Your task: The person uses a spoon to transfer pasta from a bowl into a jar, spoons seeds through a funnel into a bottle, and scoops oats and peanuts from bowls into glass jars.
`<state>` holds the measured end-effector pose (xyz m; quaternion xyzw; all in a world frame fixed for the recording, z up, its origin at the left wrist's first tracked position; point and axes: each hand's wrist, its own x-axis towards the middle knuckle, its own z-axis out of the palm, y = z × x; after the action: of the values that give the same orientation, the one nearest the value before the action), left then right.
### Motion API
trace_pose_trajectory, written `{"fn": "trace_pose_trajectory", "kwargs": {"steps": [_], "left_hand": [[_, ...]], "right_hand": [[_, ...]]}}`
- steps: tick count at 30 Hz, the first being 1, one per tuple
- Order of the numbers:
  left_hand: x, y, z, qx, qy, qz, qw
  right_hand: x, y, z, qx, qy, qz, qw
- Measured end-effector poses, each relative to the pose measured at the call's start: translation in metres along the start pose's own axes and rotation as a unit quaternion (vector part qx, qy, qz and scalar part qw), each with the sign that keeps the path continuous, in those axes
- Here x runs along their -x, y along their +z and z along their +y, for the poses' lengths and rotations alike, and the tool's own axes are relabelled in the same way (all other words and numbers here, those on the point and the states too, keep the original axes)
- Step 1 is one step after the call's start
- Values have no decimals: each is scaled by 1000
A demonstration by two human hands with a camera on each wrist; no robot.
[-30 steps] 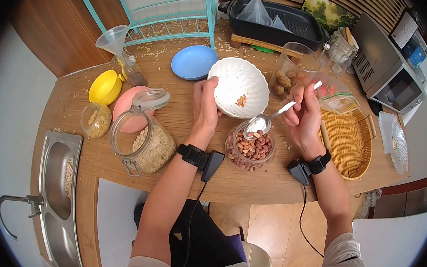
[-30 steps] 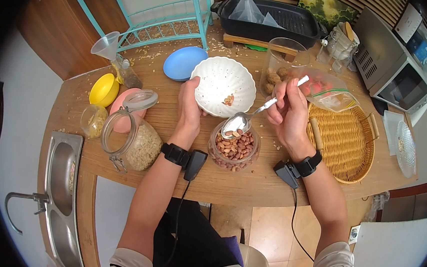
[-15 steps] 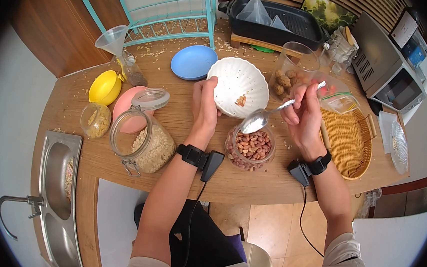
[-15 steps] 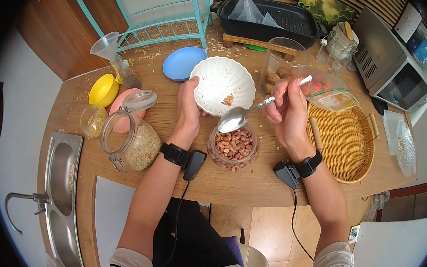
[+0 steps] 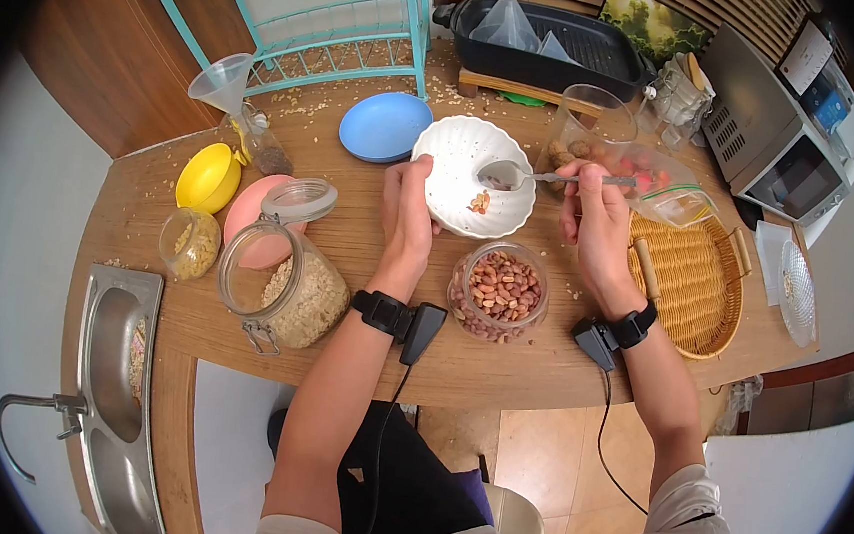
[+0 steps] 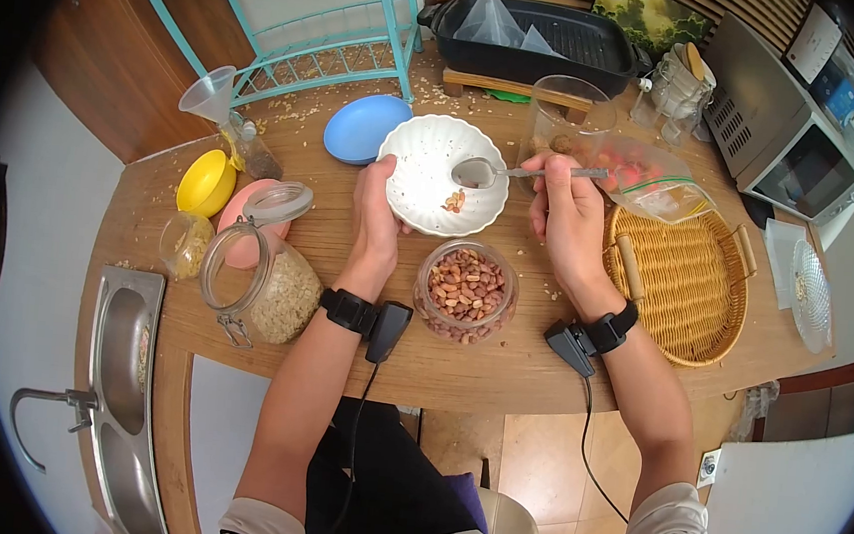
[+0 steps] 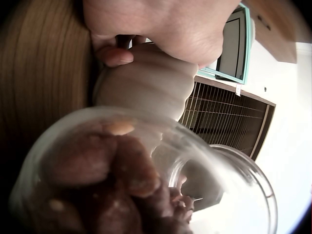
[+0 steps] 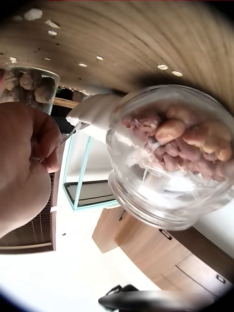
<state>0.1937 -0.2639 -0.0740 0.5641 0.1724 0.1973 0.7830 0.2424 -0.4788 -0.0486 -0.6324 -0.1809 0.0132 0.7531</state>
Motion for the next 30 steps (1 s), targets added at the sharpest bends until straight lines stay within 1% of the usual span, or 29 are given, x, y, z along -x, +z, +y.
{"fn": "trace_pose_trajectory", "kwargs": {"steps": [8, 13, 17, 19, 30], "left_hand": [[0, 0, 0, 7, -4, -6, 1000], [1, 1, 1, -2, -4, 5, 1000], [0, 3, 0, -19, 0, 20, 1000], [1, 3, 1, -18, -1, 22, 1000], [0, 3, 0, -24, -5, 23, 999]], "right_hand": [[1, 1, -1, 31, 37, -11, 999], [0, 0, 2, 57, 54, -7, 997], [0, -1, 3, 58, 66, -8, 996], [0, 0, 3, 44, 92, -16, 995], [1, -1, 6, 14, 101, -51, 994]]}}
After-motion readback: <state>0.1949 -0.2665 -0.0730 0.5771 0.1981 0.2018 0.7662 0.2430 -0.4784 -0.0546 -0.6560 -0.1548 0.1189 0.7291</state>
